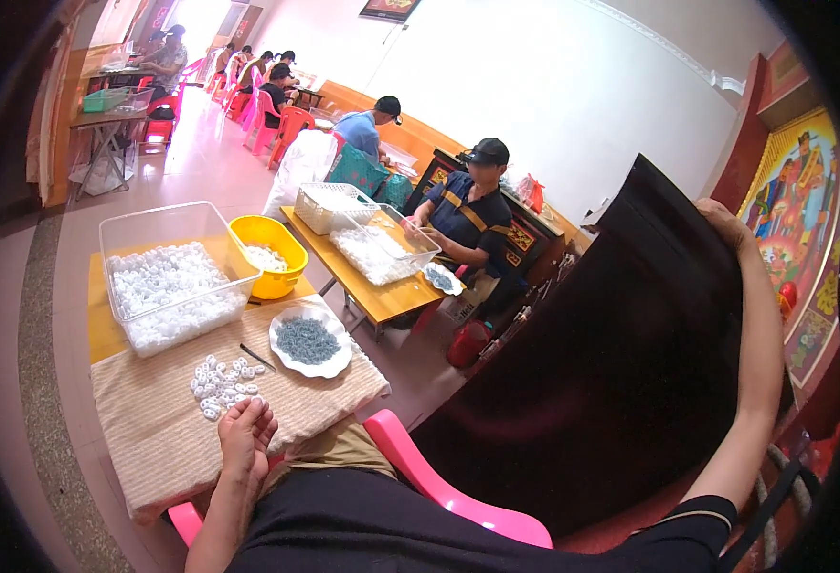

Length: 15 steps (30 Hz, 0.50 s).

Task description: Assembling small white plastic components by inserting small gray pins using a hand tool.

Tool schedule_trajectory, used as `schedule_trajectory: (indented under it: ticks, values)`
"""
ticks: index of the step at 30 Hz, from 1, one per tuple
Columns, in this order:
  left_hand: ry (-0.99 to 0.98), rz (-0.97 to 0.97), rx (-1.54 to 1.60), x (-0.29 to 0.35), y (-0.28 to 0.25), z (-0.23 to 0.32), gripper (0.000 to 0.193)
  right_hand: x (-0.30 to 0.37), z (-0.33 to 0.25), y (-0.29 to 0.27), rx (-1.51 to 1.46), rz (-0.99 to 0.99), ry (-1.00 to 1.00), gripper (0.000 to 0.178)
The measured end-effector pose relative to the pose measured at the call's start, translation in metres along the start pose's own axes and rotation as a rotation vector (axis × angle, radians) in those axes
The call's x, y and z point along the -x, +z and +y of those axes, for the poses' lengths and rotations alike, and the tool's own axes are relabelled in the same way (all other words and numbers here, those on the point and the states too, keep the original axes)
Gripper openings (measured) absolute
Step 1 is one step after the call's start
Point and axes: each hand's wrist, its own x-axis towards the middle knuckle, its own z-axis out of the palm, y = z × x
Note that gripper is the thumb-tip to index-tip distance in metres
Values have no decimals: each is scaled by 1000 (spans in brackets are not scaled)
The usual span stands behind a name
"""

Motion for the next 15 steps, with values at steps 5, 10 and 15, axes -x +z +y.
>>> schedule_trajectory:
  ticks: [5, 10, 15]
  values:
    - [4, -5, 4, 0, -2, 0, 12, -6, 15, 2, 1372, 20, -373, 43]
    - [9, 14, -2, 1, 0, 0, 12, -15, 32, 19, 2661, 52, -705, 43]
    - [3, 7, -3, 0, -2, -2, 12, -12, 50, 33, 4512, 261, -1189, 29]
